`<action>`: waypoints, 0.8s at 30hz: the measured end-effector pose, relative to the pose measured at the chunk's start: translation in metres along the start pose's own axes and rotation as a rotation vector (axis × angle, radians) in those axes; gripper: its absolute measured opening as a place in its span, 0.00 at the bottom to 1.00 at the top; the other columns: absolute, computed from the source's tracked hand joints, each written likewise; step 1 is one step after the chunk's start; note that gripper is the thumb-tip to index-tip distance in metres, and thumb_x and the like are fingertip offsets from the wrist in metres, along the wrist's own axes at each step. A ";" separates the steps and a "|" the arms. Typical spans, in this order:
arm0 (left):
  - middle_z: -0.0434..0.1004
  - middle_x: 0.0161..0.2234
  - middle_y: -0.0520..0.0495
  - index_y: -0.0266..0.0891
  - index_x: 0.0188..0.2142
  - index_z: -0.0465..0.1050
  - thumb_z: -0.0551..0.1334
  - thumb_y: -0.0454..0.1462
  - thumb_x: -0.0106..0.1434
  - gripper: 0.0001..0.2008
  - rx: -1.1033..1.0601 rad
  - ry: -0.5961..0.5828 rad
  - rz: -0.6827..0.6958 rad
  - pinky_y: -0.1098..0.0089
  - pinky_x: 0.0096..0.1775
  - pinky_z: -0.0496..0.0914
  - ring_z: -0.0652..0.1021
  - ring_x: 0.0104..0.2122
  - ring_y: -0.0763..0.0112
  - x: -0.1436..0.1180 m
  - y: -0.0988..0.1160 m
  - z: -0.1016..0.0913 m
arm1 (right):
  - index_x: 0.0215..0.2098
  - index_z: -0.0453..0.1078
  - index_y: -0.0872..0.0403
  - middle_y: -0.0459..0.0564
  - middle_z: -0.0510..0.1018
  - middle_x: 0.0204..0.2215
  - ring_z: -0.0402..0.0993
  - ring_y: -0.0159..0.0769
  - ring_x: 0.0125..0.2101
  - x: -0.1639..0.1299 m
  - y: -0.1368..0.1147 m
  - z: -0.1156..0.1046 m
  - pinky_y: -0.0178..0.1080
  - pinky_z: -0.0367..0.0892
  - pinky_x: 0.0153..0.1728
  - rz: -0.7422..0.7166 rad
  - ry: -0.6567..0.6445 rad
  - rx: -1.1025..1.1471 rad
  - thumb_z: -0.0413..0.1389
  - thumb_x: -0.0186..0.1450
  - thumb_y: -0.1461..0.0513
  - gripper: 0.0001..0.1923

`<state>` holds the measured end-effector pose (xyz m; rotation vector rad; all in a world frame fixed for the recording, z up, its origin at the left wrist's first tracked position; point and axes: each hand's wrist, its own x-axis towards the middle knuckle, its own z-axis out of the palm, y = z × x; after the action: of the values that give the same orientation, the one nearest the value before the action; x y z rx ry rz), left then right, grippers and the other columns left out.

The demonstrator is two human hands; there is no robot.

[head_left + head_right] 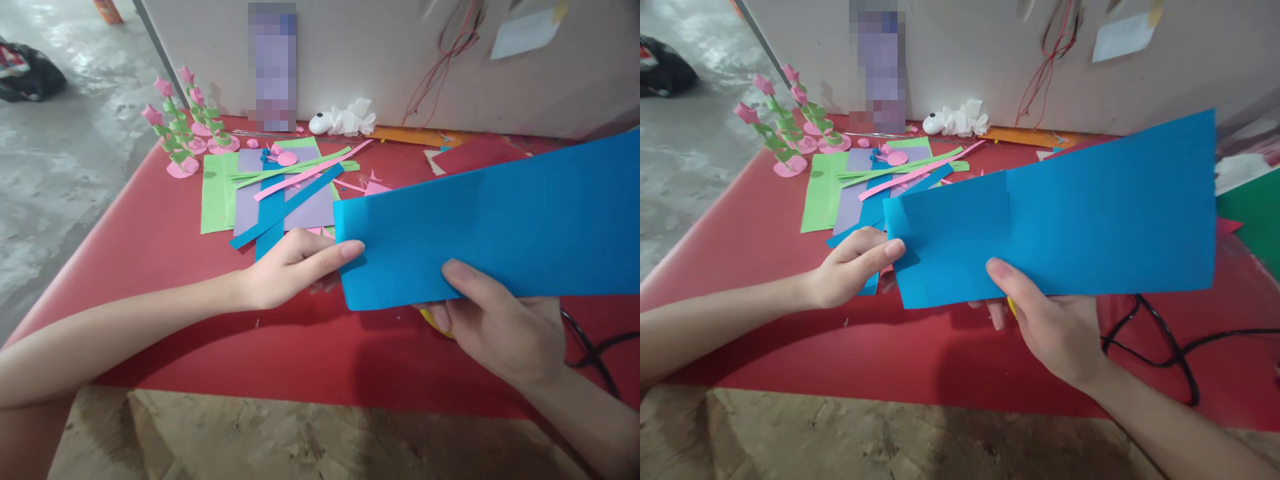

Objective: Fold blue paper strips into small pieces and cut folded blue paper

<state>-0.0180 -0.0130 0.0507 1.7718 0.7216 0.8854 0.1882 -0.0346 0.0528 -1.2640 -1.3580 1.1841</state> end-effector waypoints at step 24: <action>0.57 0.17 0.56 0.38 0.18 0.55 0.53 0.52 0.62 0.24 0.025 0.241 0.081 0.78 0.22 0.60 0.61 0.19 0.83 0.004 -0.009 -0.003 | 0.14 0.63 0.52 0.39 0.64 0.09 0.58 0.25 0.10 0.003 0.004 0.003 0.35 0.67 0.22 0.000 -0.051 0.130 0.62 0.55 0.53 0.18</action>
<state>-0.0183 -0.0051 0.0438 1.7436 0.8221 1.1626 0.1853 -0.0316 0.0483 -1.1492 -1.2960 1.2914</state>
